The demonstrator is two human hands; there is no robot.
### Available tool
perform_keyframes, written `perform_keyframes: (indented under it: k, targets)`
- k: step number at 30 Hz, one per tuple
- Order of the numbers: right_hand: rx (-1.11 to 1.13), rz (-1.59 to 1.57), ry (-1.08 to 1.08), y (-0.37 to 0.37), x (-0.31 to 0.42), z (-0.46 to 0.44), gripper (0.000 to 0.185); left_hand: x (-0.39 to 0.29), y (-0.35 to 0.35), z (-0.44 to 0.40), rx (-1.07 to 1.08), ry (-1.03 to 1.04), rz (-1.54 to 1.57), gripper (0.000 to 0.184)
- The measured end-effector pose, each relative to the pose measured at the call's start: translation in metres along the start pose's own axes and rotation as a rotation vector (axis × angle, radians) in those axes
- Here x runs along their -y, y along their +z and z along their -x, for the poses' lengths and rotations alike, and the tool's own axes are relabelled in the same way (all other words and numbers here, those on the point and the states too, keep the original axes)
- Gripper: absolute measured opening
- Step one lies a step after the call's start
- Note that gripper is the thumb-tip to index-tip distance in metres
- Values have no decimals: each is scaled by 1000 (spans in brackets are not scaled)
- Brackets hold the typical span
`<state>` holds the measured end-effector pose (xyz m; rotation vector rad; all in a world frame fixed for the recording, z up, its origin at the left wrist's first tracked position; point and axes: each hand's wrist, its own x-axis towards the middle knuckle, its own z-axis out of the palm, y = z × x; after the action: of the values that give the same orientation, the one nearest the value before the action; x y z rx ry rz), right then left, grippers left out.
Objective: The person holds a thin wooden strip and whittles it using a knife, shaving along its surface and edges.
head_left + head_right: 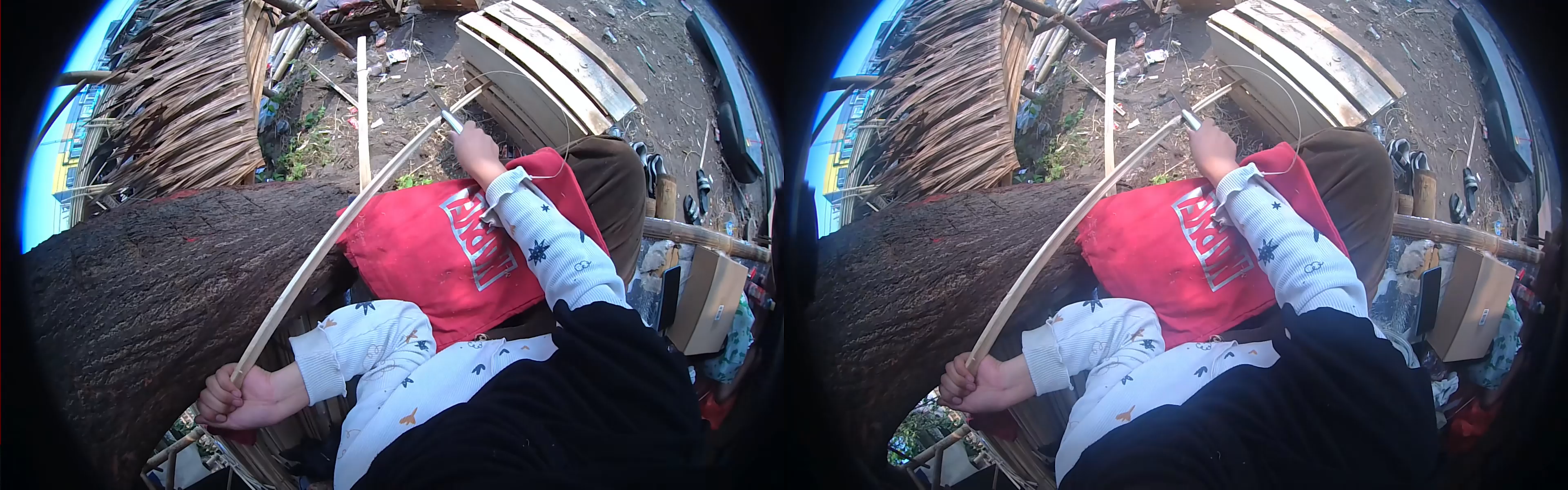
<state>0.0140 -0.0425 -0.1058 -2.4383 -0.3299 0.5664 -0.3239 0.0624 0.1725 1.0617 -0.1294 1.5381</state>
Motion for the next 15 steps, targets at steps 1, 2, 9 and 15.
perform_keyframes:
  k: [1, 2, 9, 15]
  targets:
    - [6, 2, 6, 0, -1, -1, 41, 0, 3, 0, 8, -4, 9, 40]
    - [11, 3, 13, 1, -2, -2, 41, 1, 6, 0, 18, -7, 20, 40]
    - [69, 81, -299, -24, 23, 21, 37, 6, 11, -3, -42, 48, -55, 38]
    - [-42, 37, -61, 4, -2, 2, 37, 7, 19, -6, -52, 18, -35, 33]
